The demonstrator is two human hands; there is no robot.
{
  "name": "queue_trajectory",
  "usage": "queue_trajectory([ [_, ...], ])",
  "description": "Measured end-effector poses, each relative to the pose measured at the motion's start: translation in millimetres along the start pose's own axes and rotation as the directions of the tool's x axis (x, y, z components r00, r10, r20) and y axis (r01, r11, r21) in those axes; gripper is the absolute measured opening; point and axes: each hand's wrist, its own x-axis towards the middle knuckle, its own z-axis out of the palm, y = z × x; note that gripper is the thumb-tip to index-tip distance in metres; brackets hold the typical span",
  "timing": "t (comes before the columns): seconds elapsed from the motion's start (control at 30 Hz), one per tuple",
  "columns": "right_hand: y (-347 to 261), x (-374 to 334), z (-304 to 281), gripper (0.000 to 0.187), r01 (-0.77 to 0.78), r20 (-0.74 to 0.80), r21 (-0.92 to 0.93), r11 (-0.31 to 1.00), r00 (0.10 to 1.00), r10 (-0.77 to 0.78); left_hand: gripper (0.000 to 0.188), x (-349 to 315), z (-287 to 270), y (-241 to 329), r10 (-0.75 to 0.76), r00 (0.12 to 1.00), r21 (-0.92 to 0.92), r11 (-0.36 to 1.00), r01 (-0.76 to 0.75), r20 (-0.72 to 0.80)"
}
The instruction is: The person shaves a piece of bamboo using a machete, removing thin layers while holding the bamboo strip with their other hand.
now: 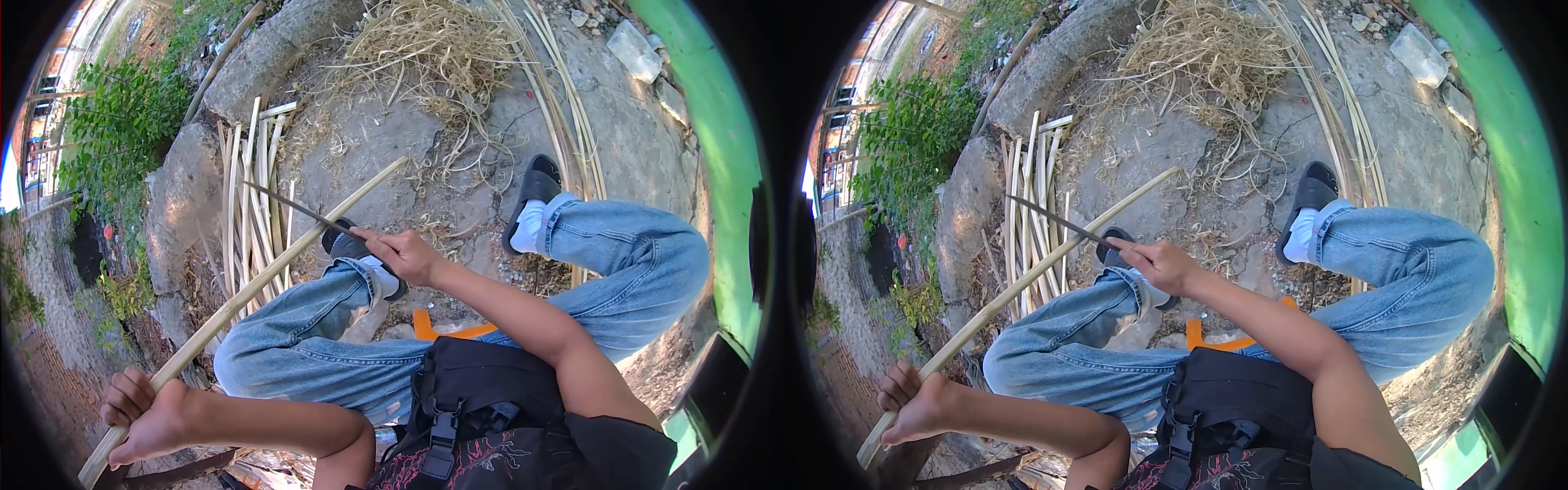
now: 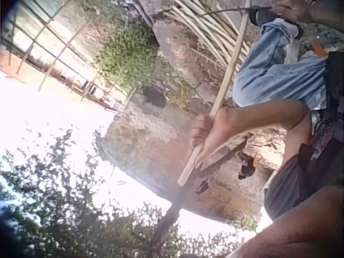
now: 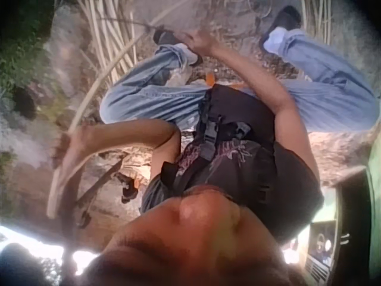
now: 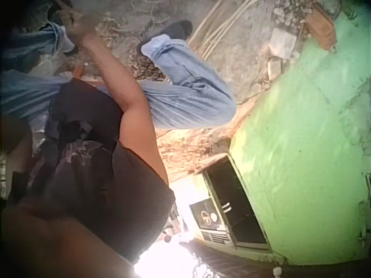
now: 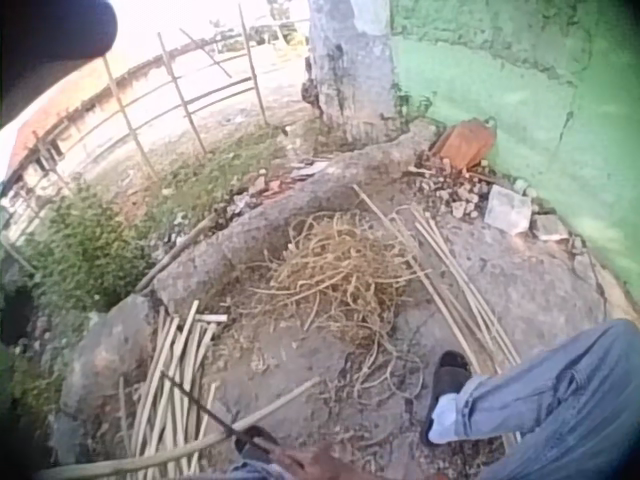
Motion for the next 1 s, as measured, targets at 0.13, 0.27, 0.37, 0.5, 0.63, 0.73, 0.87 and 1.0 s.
queue_trajectory([
  [0.13,141.2,-20.2,-24.6,0.043,-0.361,-0.391,-0.033,0.932,0.863,0.321,0.060,-1.9,7.4,-9.1,-0.041,0.999,-0.027,0.999,0.041,-0.011],
  [0.27,49.4,-10.6,-8.9,0.044,-0.391,-0.226,-0.087,0.916,0.904,0.364,0.059,1.5,2.9,3.9,0.013,0.999,0.005,1.000,-0.013,-0.040],
  [0.37,81.5,-10.9,-8.7,0.044,-0.334,-0.225,-0.133,0.933,0.927,0.300,0.058,-1.6,11.3,1.9,0.008,0.999,-0.047,0.999,-0.007,0.035],
  [0.5,117.7,-11.2,-40.1,0.044,-0.486,-0.353,-0.076,0.871,0.830,0.432,0.059,-0.5,8.8,-6.2,-0.033,0.999,0.020,0.999,0.034,-0.037],
  [0.63,54.7,1.4,-11.7,0.043,-0.353,-0.182,-0.142,0.925,0.928,0.326,0.059,2.2,5.6,2.4,0.012,1.000,0.036,0.999,-0.011,-0.009],
  [0.73,91.1,-6.7,-18.8,0.042,-0.411,-0.279,-0.170,0.896,0.892,0.356,0.059,8.3,3.4,-8.3,-0.010,0.999,-0.044,0.999,0.012,0.036],
  [0.87,126.6,-12.6,-49.9,0.044,-0.557,-0.332,-0.101,0.824,0.800,0.500,0.060,0.7,6.7,-7.0,-0.060,0.997,0.041,0.997,0.062,-0.040],
  [1.0,72.3,2.0,-14.1,0.045,-0.466,-0.265,-0.130,0.875,0.867,0.422,0.061,8.3,2.4,-3.6,-0.022,1.000,0.030,0.999,0.022,-0.004],
])
